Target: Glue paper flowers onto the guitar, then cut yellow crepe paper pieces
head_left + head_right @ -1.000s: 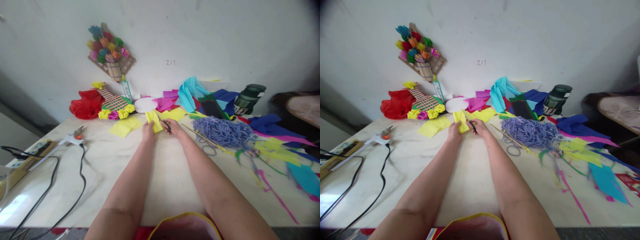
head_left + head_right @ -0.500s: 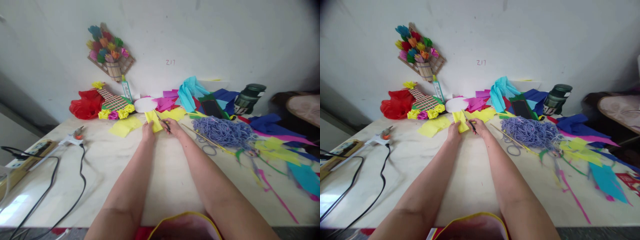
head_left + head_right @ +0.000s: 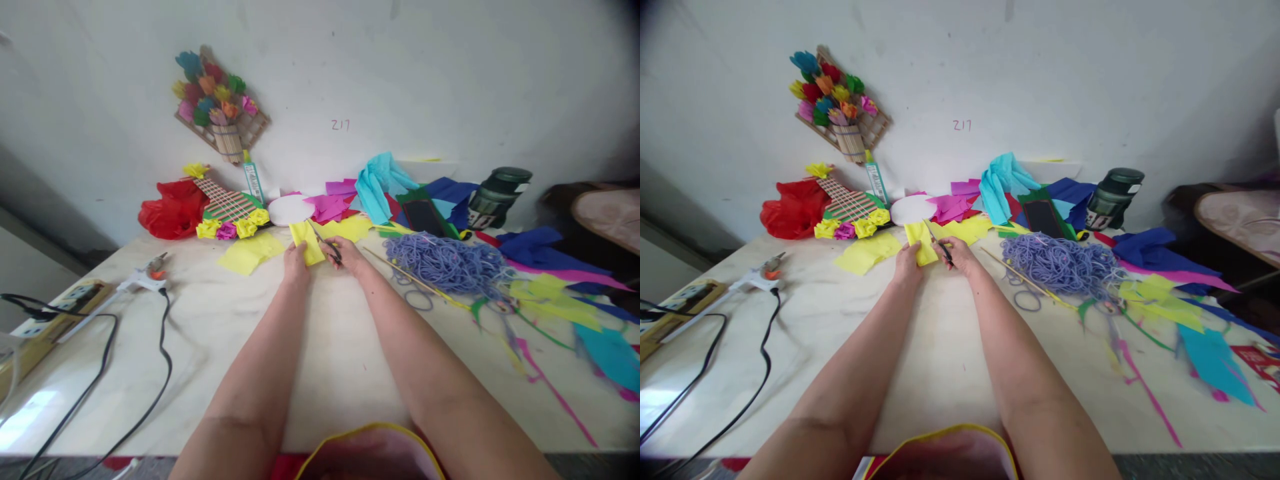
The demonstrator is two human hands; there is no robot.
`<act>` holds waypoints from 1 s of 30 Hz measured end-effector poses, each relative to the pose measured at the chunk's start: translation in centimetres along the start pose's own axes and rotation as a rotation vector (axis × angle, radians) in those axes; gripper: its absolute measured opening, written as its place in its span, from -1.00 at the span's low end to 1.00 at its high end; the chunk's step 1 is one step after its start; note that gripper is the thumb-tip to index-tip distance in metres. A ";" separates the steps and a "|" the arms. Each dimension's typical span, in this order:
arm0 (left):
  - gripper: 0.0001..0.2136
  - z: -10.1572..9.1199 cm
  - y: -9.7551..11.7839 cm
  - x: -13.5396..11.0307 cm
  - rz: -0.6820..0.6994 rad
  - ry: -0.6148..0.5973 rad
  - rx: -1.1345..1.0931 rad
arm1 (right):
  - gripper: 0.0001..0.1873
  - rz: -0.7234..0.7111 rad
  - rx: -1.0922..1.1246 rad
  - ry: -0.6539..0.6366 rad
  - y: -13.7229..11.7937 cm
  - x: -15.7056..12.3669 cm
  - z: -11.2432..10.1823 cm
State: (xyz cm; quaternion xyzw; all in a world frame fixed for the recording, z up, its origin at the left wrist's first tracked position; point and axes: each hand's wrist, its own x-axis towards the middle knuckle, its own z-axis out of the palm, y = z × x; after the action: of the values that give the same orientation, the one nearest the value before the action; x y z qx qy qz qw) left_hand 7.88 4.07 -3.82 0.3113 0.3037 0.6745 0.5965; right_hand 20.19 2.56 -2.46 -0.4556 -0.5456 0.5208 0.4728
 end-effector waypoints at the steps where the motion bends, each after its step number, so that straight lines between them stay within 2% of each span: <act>1: -0.79 0.0 0.0 0.0 0.004 -0.010 -0.001 | -0.67 0.006 0.007 -0.003 -0.1 -0.1 0.0; 10: -0.80 0.1 0.1 -0.2 0.006 -0.036 0.025 | -0.73 0.062 0.035 -0.007 -0.7 -0.5 0.1; 23: -0.78 0.0 0.0 -0.3 0.014 -0.041 0.030 | -0.73 -0.039 0.011 -0.046 -1.0 -0.3 0.1; 30: -0.78 0.2 0.2 -0.5 -0.004 -0.025 0.037 | -0.74 -0.035 0.011 -0.027 -1.4 -0.4 0.2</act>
State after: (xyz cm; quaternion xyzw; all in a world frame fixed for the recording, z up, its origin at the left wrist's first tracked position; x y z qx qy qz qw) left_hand 7.94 3.57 -3.57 0.3300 0.3094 0.6636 0.5958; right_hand 20.02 2.03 -1.10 -0.4365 -0.5569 0.5216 0.4767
